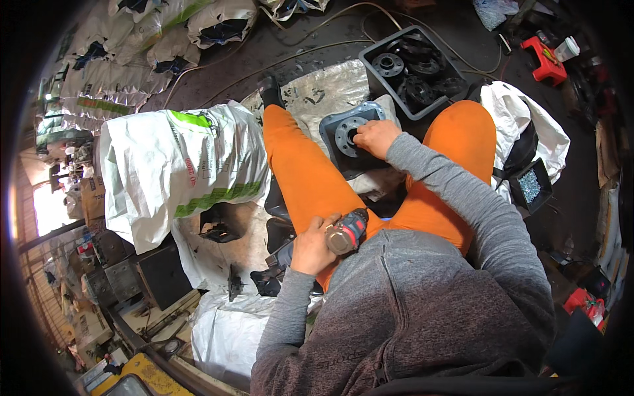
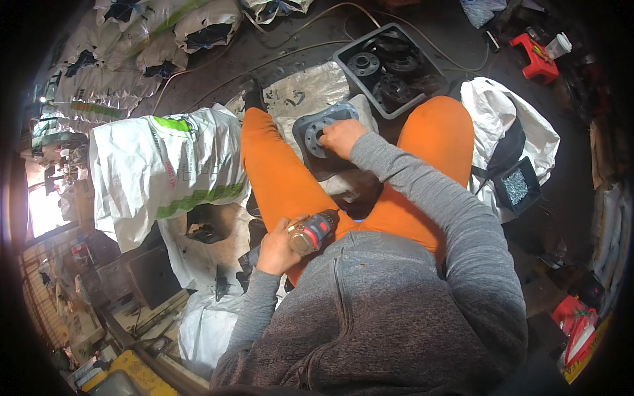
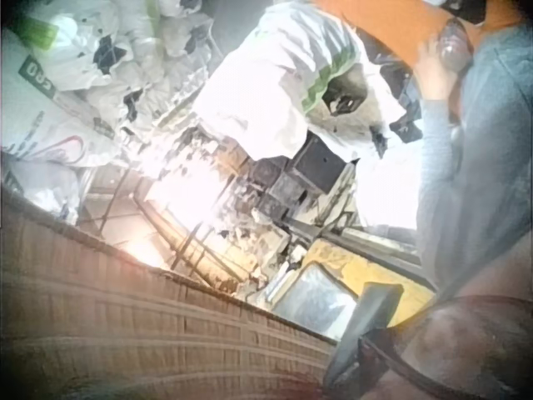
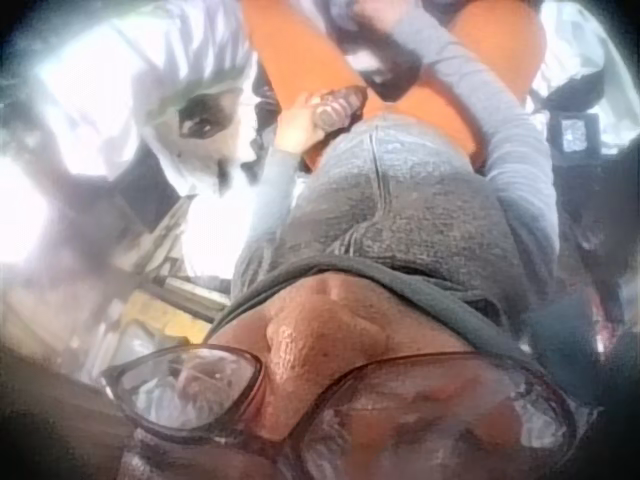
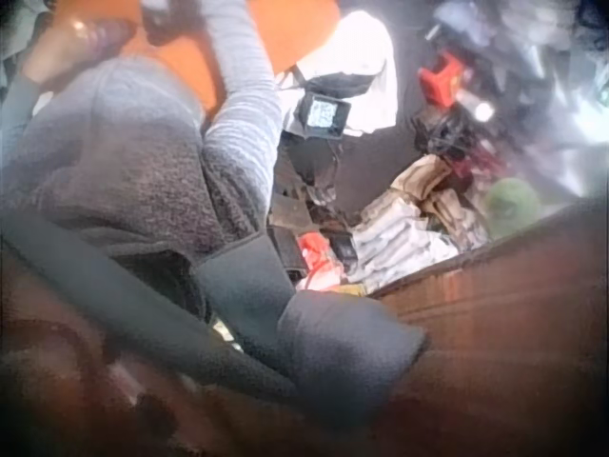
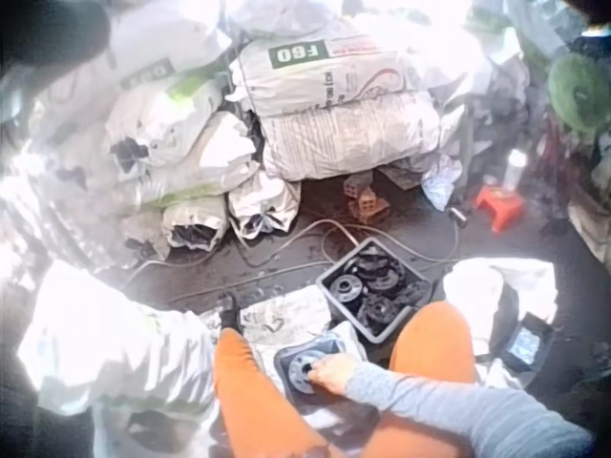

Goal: The person sits on the floor and uses a cordless drill to fasten screws into a black plastic component. They repeatedly pick up the component from a white sack, secure it on their lap, and drive screws into it before placing it back into the sack.

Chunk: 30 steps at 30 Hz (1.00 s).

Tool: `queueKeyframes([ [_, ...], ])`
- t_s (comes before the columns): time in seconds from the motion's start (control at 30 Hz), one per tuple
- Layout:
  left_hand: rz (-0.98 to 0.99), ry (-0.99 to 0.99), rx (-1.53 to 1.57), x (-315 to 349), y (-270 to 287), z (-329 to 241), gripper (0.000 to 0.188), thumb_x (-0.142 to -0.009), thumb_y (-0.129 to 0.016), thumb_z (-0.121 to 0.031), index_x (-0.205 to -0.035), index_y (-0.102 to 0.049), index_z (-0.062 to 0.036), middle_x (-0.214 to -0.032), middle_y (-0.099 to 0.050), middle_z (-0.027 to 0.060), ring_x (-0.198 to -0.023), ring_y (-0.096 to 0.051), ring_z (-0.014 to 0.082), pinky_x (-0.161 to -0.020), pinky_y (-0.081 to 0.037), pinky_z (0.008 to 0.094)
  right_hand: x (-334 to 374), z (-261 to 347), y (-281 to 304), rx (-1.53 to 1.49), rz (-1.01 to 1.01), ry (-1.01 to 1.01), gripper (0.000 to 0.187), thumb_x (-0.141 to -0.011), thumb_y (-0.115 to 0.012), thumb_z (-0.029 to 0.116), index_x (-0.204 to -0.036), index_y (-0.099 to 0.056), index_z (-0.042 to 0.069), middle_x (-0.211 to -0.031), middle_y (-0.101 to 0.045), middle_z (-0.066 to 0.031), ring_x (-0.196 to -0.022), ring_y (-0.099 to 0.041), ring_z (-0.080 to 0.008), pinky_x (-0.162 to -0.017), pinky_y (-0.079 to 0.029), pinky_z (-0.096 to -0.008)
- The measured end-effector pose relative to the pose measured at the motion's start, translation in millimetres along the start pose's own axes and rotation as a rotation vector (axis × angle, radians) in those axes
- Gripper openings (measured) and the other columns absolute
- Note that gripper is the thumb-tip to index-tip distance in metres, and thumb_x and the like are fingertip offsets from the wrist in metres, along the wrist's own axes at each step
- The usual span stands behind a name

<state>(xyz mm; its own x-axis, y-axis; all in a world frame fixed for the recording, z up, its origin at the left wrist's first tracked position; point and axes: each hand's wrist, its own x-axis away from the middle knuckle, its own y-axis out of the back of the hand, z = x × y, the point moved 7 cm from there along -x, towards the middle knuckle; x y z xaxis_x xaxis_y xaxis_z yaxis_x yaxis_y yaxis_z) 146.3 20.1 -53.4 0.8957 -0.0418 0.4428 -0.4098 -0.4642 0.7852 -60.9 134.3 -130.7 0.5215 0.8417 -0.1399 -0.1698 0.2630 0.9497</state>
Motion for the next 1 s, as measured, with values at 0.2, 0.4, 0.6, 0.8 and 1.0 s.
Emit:
queueKeyframes([
  [0.2, 0.020, 0.007, -0.014, 0.9, -2.2, 0.4, 0.054, -0.075, -0.071, -0.022, -0.128, -0.057, -0.0157, -0.099, -0.057, 0.0129, -0.084, -0.065, 0.0369, -0.071, -0.053, 0.0476, -4.0, -7.5, 4.6, 0.043, 0.133, 0.141, 0.008, -0.082, -0.061, 0.020, -0.081, -0.067, 0.015, -0.081, -0.061, -0.0037, -0.084, -0.065, -0.0245, -0.068, -0.055, -0.0387],
  [0.4, -0.015, -0.024, 0.092, 5.5, 5.1, -7.9, 0.056, -0.074, -0.074, -0.019, -0.127, -0.059, -0.0135, -0.106, -0.065, 0.0166, -0.095, -0.065, 0.0375, -0.078, -0.054, 0.0452, -6.2, -8.6, 4.2, -0.019, 0.160, 0.218, 0.013, -0.083, -0.060, 0.022, -0.086, -0.071, 0.016, -0.085, -0.064, -0.0051, -0.085, -0.066, -0.0271, -0.070, -0.054, -0.0411],
  [0.6, -0.289, -0.415, 0.193, 21.4, 67.7, -26.1, 0.046, -0.071, -0.075, -0.006, -0.116, -0.068, -0.0108, -0.100, -0.069, 0.0111, -0.091, -0.069, 0.0300, -0.083, -0.055, 0.0379, 20.5, -49.8, -0.6, -1.098, -0.168, -0.449, 0.025, -0.094, -0.059, 0.025, -0.116, -0.068, 0.015, -0.093, -0.066, -0.0035, -0.092, -0.067, -0.0180, -0.069, -0.055, -0.0344],
  [0.8, -0.303, -0.153, 0.435, 20.7, 107.2, -26.2, 0.062, -0.078, -0.073, -0.004, -0.135, -0.049, -0.0006, -0.101, -0.068, 0.0090, -0.082, -0.067, 0.0187, -0.075, -0.054, 0.0336, 52.0, -2.5, -8.7, -2.424, -0.130, -0.729, 0.039, -0.097, -0.050, 0.005, -0.136, -0.048, 0.002, -0.125, -0.061, -0.0116, -0.112, -0.063, -0.0199, -0.083, -0.059, -0.0293],
  [1.0, -0.287, -0.219, 0.297, -3.4, 104.2, -65.6, 0.039, -0.073, -0.074, -0.005, -0.111, -0.066, -0.0048, -0.115, -0.066, 0.0147, -0.109, -0.062, 0.0324, -0.099, -0.046, 0.0422, 52.7, 14.7, -10.9, -2.524, -0.190, -0.737, 0.045, -0.094, -0.052, -0.001, -0.138, -0.046, 0.003, -0.133, -0.056, -0.0142, -0.124, -0.056, -0.0235, -0.096, -0.055, -0.0364],
])
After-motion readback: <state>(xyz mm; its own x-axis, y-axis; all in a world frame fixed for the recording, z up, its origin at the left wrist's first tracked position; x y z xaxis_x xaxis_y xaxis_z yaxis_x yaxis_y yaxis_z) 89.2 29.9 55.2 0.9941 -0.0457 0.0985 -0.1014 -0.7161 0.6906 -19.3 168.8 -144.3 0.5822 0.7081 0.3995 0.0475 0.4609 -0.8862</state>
